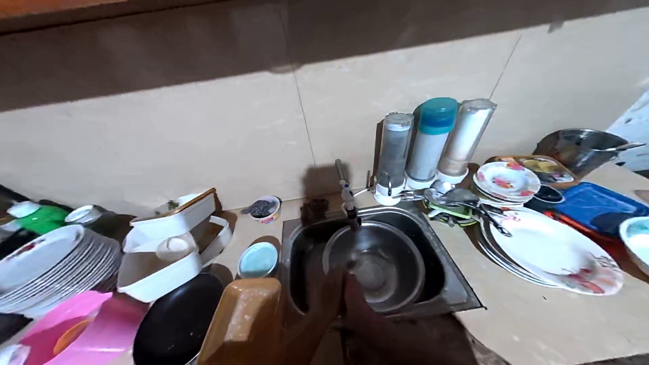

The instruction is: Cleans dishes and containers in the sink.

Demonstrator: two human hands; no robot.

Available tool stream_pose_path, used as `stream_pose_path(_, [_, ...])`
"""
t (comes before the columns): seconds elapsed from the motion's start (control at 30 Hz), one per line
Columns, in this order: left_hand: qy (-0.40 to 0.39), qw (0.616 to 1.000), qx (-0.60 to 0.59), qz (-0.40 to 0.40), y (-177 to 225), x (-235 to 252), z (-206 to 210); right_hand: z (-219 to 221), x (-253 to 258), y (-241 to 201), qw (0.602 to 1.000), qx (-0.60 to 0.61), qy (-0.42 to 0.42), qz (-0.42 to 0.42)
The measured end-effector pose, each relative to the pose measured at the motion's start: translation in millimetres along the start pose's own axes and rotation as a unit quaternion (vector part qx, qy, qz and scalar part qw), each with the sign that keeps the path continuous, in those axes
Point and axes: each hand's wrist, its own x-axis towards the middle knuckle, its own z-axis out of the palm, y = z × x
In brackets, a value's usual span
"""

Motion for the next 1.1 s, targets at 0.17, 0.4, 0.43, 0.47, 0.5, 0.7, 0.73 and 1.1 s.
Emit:
stream_pose_path(0.17, [0.029, 0.997, -0.076, -0.004, -44.6, 17.9, -24.1, -29.3, 34.8, -10.7, 0.985, 0.146, 0.077, 0.052])
stream_pose_path(0.4, [0.136, 0.954, 0.032, -0.265, -170.2, 42.4, -91.9, -89.8, 67.9, -3.3, 0.975, 0.181, 0.09, 0.089])
stream_pose_path(0.43, [0.095, 0.959, 0.063, -0.259, -174.0, 44.9, -94.0, -94.5, 70.4, 0.7, 0.976, 0.181, 0.073, 0.098])
stream_pose_path(0.47, [0.062, 0.966, 0.076, -0.237, -173.8, 46.3, -97.3, -98.6, 72.8, 5.3, 0.976, 0.184, 0.053, 0.106])
stream_pose_path(0.5, [0.047, 0.975, 0.077, -0.203, -176.7, 47.1, -100.7, -101.7, 75.4, 9.3, 0.975, 0.19, 0.036, 0.113])
stream_pose_path(0.7, [0.067, 0.955, 0.14, -0.251, -176.4, 47.3, -106.6, -110.3, 77.8, 12.7, 0.982, 0.15, -0.05, 0.107])
stream_pose_path(0.73, [0.075, 0.962, 0.137, -0.225, -178.5, 48.0, -103.6, -107.9, 76.8, 11.1, 0.983, 0.137, -0.058, 0.109])
stream_pose_path(1.1, [0.216, 0.962, -0.083, -0.145, -112.2, 35.6, -102.7, -101.5, 74.2, 11.2, 0.986, 0.024, -0.134, 0.096])
